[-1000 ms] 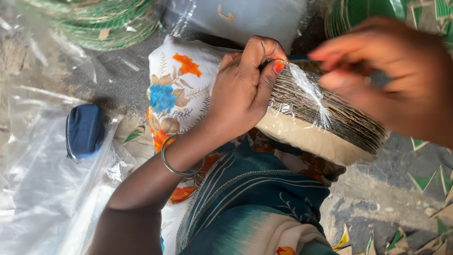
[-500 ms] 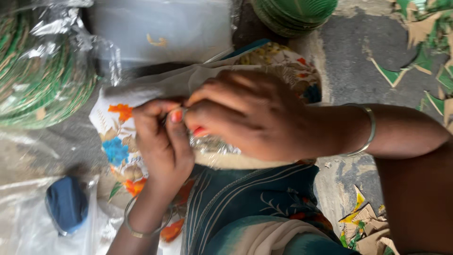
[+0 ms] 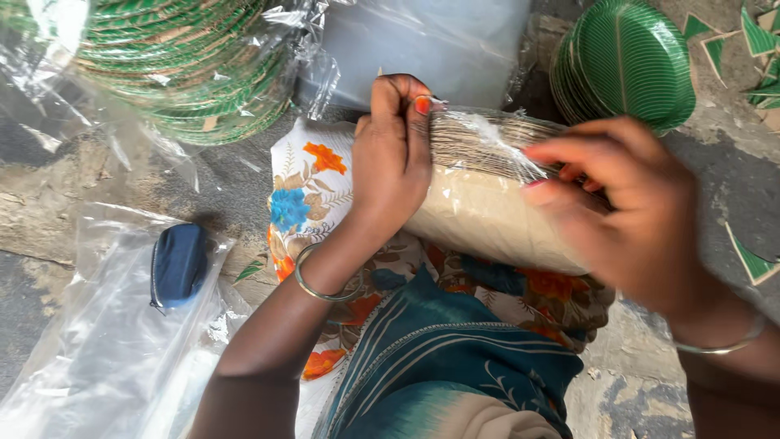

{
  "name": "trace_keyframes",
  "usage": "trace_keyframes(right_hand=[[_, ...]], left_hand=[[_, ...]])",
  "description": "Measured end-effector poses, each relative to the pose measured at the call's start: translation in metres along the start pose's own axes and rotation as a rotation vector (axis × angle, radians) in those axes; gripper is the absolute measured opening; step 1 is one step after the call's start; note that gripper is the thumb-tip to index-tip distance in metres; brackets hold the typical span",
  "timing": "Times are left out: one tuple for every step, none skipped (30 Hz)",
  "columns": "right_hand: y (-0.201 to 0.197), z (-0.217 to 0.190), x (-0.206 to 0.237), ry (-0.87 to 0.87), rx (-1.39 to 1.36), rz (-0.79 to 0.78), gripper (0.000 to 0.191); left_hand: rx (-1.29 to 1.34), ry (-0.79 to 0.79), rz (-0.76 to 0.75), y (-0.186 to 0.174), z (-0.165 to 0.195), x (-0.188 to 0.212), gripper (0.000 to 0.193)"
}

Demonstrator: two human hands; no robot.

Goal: The person stacks green leaf-patterned disposable plates and wraps them in clear plastic film. They smooth the film around the stack, fold the edges, and secure the bundle with a rubber band. The wrapped stack is then placed on the floor next to other completed bundles.

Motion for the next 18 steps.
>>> trace_keyframes(right_hand=[[0.005,-0.008,0.000,-0.073,0.214,0.030,0.025],[0.011,-0.014,0.002,-0.143,0.430,0.060,0.030],[0.016,-0.011,0.002,-0.145,0.472,0.069,0.031],[0.022,-0.006,0.001,-0.147,0.515,0.084,0.032],[0.026,-0.002,0.002,-0.151,0.562,0.103,0.034],[0.028,0.003,0.002,-0.149,0.513,0.108,0.030],[0.030,0.007,0.002,-0.151,0.465,0.114,0.026],[0.030,0.010,0.002,-0.154,0.418,0.120,0.022],[0.029,0.013,0.000,-0.139,0.379,0.122,0.019],[0.028,0.015,-0.002,-0.123,0.338,0.119,0.016],[0.027,0.016,-0.006,-0.105,0.294,0.111,0.013],[0.026,0.017,-0.009,-0.093,0.275,0.096,0.011],[0.025,0.018,-0.012,-0.078,0.255,0.078,0.009],[0.025,0.019,-0.014,-0.062,0.234,0.059,0.007],[0.024,0.020,-0.015,-0.060,0.212,0.054,0.009],[0.024,0.022,-0.015,-0.057,0.190,0.048,0.010],[0.024,0.025,-0.014,-0.052,0.166,0.040,0.011],[0.023,0.025,-0.011,-0.088,0.173,0.047,0.010]], left_hand=[[0.027,-0.007,-0.013,0.002,-0.001,0.000,0.005],[0.055,-0.012,-0.027,0.003,-0.002,-0.001,0.005],[0.036,0.000,-0.029,0.003,-0.001,-0.001,0.005],[0.015,0.019,-0.031,0.002,0.001,-0.001,0.006],[-0.007,0.042,-0.030,0.000,0.003,-0.002,0.007],[-0.004,0.068,-0.048,-0.001,0.006,-0.002,0.006],[-0.001,0.096,-0.065,-0.003,0.009,-0.004,0.006],[0.000,0.125,-0.081,-0.006,0.012,-0.006,0.005],[0.015,0.174,-0.127,-0.007,0.018,-0.010,0.009],[0.029,0.219,-0.175,-0.008,0.023,-0.013,0.012],[0.044,0.257,-0.224,-0.009,0.028,-0.016,0.016],[0.033,0.287,-0.293,-0.008,0.033,-0.019,0.023],[0.024,0.313,-0.363,-0.006,0.037,-0.021,0.030],[0.016,0.338,-0.435,-0.002,0.040,-0.022,0.037],[-0.028,0.345,-0.447,-0.002,0.042,-0.023,0.038],[-0.073,0.352,-0.459,-0.001,0.044,-0.023,0.039],[-0.115,0.356,-0.472,0.001,0.044,-0.022,0.040],[-0.132,0.370,-0.437,0.001,0.045,-0.022,0.039]])
Point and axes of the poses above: each hand's wrist, its own x-axis away from the middle knuckle, its own y-axis out of the palm, z = x × y, the point moved 7 cm from there along -x, towards the middle knuckle, and after that the axes turned 10 degrees about -z, right-handed, at the moved point
